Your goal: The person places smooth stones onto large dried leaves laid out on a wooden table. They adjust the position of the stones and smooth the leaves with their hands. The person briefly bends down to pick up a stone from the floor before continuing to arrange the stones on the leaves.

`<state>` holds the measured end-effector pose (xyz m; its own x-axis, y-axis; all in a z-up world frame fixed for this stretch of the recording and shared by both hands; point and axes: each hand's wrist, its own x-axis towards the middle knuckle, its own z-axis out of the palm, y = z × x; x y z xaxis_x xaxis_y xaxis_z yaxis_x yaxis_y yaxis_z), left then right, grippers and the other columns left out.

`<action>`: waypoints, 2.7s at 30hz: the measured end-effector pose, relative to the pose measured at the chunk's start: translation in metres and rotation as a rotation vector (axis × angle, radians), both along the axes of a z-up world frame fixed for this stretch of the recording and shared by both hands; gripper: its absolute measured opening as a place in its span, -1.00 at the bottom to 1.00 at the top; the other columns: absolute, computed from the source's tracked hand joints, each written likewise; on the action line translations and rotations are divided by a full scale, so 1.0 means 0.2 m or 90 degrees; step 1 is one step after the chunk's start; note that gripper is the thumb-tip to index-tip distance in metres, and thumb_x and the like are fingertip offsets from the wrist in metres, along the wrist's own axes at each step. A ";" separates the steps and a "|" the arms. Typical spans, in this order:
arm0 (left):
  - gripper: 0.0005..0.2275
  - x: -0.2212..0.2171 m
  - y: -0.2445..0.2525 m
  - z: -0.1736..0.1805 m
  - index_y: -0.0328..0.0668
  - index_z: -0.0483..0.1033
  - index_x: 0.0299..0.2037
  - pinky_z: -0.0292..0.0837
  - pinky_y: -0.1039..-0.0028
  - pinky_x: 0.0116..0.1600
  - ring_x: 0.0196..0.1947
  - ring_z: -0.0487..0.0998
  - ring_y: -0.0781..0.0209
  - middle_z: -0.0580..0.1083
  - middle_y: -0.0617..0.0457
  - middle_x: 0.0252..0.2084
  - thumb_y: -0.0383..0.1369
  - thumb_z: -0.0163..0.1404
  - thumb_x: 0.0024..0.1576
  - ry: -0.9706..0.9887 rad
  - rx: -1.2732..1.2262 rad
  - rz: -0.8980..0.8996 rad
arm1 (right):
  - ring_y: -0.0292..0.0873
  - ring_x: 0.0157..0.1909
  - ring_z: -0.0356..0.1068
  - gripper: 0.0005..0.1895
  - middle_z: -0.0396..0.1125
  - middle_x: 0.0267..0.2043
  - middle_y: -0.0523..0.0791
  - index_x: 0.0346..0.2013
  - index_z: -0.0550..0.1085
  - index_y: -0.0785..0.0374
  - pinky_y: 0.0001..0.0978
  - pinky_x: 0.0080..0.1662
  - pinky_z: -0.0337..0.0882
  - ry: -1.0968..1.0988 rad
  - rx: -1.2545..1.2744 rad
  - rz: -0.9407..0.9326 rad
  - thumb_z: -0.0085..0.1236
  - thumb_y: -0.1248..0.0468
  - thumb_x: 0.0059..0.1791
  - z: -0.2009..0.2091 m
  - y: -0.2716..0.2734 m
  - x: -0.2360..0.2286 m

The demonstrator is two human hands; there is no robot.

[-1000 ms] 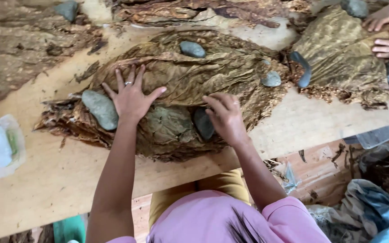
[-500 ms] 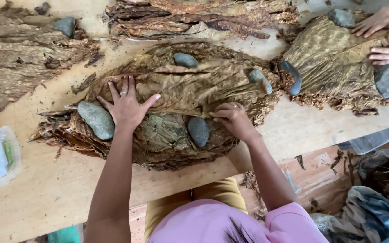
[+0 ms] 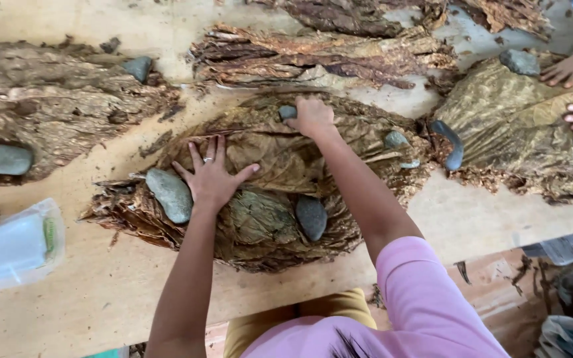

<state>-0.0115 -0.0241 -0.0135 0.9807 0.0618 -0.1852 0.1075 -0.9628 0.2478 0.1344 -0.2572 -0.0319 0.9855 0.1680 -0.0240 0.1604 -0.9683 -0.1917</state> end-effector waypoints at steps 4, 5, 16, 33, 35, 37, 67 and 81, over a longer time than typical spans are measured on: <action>-0.08 0.02 0.01 0.00 0.26 -0.21 0.42 -0.33 -0.36 0.29 0.44 -0.30 -0.16 -0.10 0.22 0.46 0.47 -0.41 -0.13 0.007 -0.002 -0.008 | 0.21 -0.15 0.42 -0.51 0.35 -0.23 0.14 -0.10 0.43 0.30 0.11 -0.15 0.45 0.024 -0.020 -0.001 0.14 -0.01 -0.13 -0.13 0.02 0.14; -0.08 0.02 0.01 0.01 0.27 -0.21 0.42 -0.32 -0.38 0.28 0.43 -0.29 -0.19 -0.09 0.18 0.45 0.47 -0.40 -0.13 0.013 -0.008 -0.009 | 0.24 -0.13 0.42 -0.48 0.35 -0.22 0.17 -0.09 0.44 0.33 0.12 -0.12 0.45 0.013 -0.015 -0.004 0.18 -0.02 -0.13 -0.15 0.02 0.16; -0.05 0.09 0.00 0.16 0.33 -0.33 0.43 -0.24 -0.52 0.17 0.38 -0.18 -0.44 -0.09 -0.07 0.44 0.32 -0.08 -0.13 0.104 -0.031 -0.041 | 0.32 0.07 0.26 -0.36 0.22 -0.05 0.17 0.20 0.24 0.18 0.08 0.08 0.31 -0.171 0.278 0.186 0.21 0.08 -0.10 0.20 0.14 -0.77; -0.82 0.72 -0.23 -0.11 0.27 0.39 -0.21 0.38 0.05 -0.08 -0.13 0.52 -0.06 0.49 0.05 -0.30 -0.04 -0.24 0.24 -0.150 -0.208 -0.114 | 0.09 0.07 0.09 -0.27 0.04 -0.06 -0.07 0.20 0.15 0.06 -0.05 0.02 0.27 -0.104 0.257 0.124 0.19 -0.07 -0.15 -0.06 0.16 -0.80; -0.84 0.70 -0.22 0.01 0.09 0.39 -0.21 0.36 0.02 -0.09 -0.14 0.50 -0.20 0.49 -0.10 -0.31 -0.16 -0.22 0.24 -0.203 -0.288 -0.110 | 0.11 0.05 0.09 -0.27 0.05 -0.08 -0.06 0.20 0.16 0.08 -0.03 0.00 0.28 -0.106 0.268 0.124 0.20 -0.06 -0.16 -0.04 0.17 -0.81; -0.86 0.77 -0.19 0.04 -0.08 0.40 -0.21 0.35 -0.01 -0.10 -0.16 0.48 -0.34 0.48 -0.26 -0.31 -0.28 -0.19 0.25 -0.259 -0.372 -0.104 | 0.13 0.03 0.10 -0.27 0.05 -0.11 -0.05 0.19 0.17 0.10 -0.02 -0.02 0.28 -0.109 0.274 0.128 0.21 -0.04 -0.17 -0.02 0.17 -0.80; -0.78 0.90 -0.37 0.09 0.21 0.59 -0.47 0.40 0.29 -0.07 -0.23 0.57 0.06 0.55 0.23 -0.42 0.01 0.16 -0.22 0.099 -0.162 -0.339 | 0.19 0.05 0.12 -0.32 0.08 -0.10 0.00 0.12 0.30 0.19 0.05 0.09 0.22 -0.176 0.249 -0.064 0.34 0.07 -0.21 0.01 -0.29 -0.59; -0.88 1.10 -0.27 -0.10 -0.19 0.51 -0.23 0.36 0.27 -0.07 -0.26 0.51 0.13 0.52 -0.05 -0.34 -0.45 0.00 0.05 -0.053 -0.523 -0.315 | 0.18 0.18 0.04 -0.17 0.07 0.03 0.07 0.30 0.10 0.29 0.09 0.07 0.20 0.011 0.029 -0.104 0.03 -0.15 -0.07 0.02 -0.30 -0.53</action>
<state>0.2088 -0.0779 -0.0340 0.8733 -0.4797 0.0855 -0.3126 -0.4168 0.8536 0.0291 -0.3163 -0.0277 0.9993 0.0065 -0.0379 -0.0027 -0.9714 -0.2373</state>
